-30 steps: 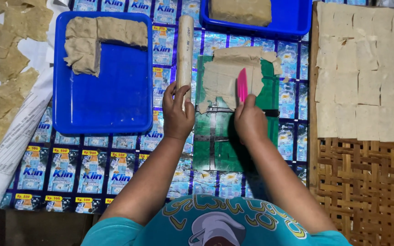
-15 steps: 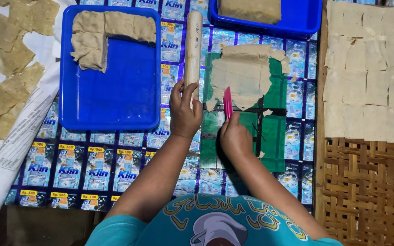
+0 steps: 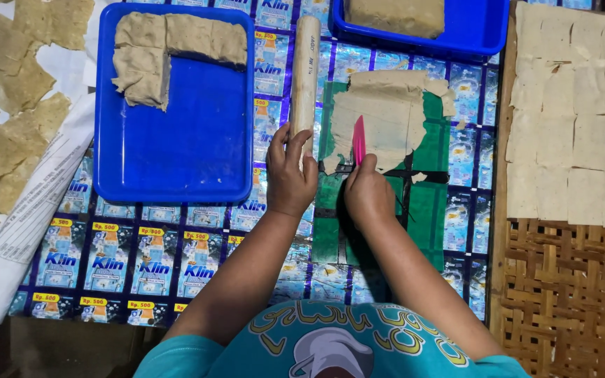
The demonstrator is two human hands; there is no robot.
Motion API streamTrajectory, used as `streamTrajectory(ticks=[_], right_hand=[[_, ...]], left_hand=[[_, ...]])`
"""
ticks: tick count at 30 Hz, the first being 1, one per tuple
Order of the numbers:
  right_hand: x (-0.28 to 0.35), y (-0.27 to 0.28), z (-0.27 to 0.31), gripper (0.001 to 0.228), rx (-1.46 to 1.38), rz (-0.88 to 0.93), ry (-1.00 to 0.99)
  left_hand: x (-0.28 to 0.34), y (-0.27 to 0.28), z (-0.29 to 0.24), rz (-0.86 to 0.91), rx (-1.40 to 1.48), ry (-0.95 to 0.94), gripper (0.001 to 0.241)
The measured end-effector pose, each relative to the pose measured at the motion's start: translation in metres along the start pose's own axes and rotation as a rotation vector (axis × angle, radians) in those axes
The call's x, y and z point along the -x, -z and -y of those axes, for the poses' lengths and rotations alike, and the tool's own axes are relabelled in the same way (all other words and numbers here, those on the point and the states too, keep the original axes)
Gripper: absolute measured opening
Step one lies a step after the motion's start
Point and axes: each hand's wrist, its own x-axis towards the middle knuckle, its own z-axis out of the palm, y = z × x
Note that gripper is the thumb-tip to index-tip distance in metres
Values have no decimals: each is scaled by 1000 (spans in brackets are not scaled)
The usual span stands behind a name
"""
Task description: Use a rolling pin to flatten dough and then a plastic scraper to cut it into small rectangular squares.
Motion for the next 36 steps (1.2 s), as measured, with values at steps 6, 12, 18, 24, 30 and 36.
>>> streamTrajectory(ticks=[6,12,18,24,30,36], right_hand=[[-26,1,0,28,-27,-54,51],[-71,0,-5,30,-102,-152,133],[-49,57,-21,30,-210,-103,167],[-50,109,-108,46,-350,-287,248],[-94,112,-212,13,194,-389,283],[-119,113,-223,7,550,-580,467]], left_hand=[[1,-1,2,6,-2,0,38],[0,-1,2,5,-31,-8,38],[1,-2,1,-4,-28,-12,38],[1,-5,2,-13,-24,-28,39],[3,-7,-1,-23,-27,-24,40],[2,-6,-6,-14,-18,-10,41]])
